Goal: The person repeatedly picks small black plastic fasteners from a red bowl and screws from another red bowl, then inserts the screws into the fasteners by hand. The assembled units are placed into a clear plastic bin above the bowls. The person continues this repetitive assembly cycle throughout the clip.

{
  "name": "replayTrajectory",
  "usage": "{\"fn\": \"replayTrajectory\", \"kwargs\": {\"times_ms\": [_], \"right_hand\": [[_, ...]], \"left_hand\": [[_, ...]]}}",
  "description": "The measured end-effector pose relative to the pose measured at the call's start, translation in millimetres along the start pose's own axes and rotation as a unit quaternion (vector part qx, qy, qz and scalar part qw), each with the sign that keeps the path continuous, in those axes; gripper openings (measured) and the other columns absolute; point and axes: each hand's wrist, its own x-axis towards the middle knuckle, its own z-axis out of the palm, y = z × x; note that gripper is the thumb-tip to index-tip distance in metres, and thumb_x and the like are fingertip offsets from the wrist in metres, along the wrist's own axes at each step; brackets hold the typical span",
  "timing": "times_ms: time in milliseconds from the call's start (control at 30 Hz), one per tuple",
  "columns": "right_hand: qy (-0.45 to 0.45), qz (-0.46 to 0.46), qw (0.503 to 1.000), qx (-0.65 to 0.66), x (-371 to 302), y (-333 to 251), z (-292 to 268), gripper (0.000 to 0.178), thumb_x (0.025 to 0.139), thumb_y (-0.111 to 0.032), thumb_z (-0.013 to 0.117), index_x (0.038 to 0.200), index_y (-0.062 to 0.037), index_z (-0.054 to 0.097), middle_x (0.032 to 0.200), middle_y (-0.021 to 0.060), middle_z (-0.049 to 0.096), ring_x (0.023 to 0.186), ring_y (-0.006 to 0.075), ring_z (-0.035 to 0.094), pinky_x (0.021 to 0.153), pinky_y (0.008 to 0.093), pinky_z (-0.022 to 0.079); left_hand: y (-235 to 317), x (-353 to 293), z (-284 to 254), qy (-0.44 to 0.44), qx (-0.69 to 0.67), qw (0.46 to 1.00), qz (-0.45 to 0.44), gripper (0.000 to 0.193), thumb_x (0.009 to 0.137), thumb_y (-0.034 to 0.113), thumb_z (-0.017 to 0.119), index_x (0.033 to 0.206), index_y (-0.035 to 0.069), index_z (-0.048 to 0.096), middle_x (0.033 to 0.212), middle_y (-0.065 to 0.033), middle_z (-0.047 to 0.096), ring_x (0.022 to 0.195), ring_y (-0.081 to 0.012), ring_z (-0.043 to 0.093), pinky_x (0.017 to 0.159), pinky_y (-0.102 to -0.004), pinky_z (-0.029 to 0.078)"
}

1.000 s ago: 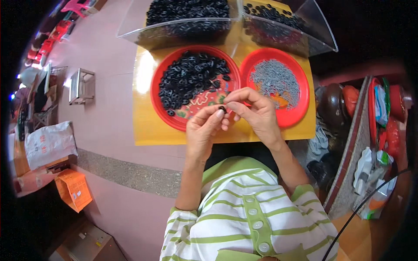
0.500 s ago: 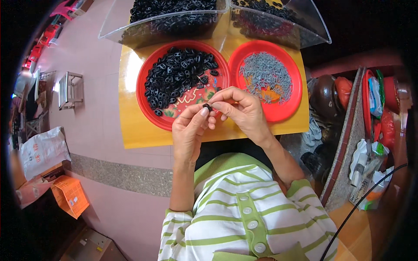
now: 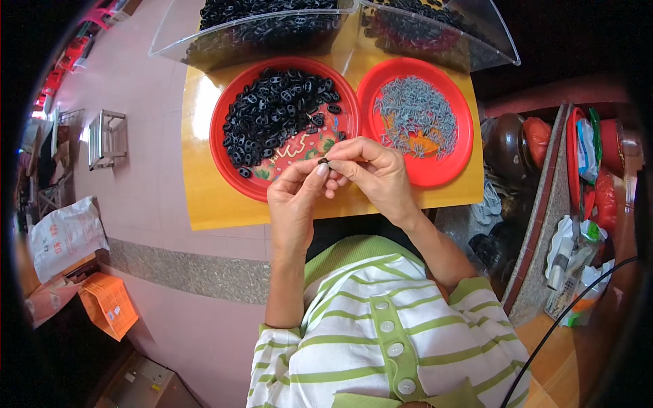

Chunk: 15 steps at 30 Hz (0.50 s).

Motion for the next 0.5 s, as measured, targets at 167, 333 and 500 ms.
{"fn": "replayTrajectory", "kwargs": {"times_ms": [167,333,500], "right_hand": [[-0.015,0.036,0.999,-0.007,1,-1,-4,0.009,0.087,-0.005,0.062,0.093,0.0004,0.064,0.089,0.0037,0.065,0.074,0.0059,0.06,0.063,0.0202,0.051],[0.001,0.043,0.998,0.053,4,-8,1,0.01,0.087,-0.007,0.062,0.093,0.0011,0.063,0.087,0.0031,0.065,0.071,0.0063,0.06,0.061,0.0206,0.051],[-0.024,0.028,0.999,-0.029,6,-6,-2,0.01,0.087,-0.008,0.062,0.093,-0.0002,0.063,0.082,0.0024,0.066,0.067,0.0062,0.061,0.06,0.0198,0.05]], "left_hand": [[0,1,-2,-0.003,-0.015,1.0,-0.015,0.013,0.089,0.005,0.059,0.098,-0.004,0.061,0.084,-0.0084,0.065,0.068,-0.0108,0.059,0.061,-0.0212,0.047],[7,2,-4,-0.009,-0.048,0.998,-0.041,0.014,0.089,0.005,0.059,0.099,-0.004,0.061,0.085,-0.0091,0.065,0.069,-0.0114,0.06,0.061,-0.021,0.048],[9,-1,-4,-0.002,-0.03,0.999,-0.035,0.014,0.089,0.004,0.059,0.099,-0.005,0.062,0.083,-0.0092,0.065,0.069,-0.0114,0.06,0.063,-0.0216,0.048]]}}
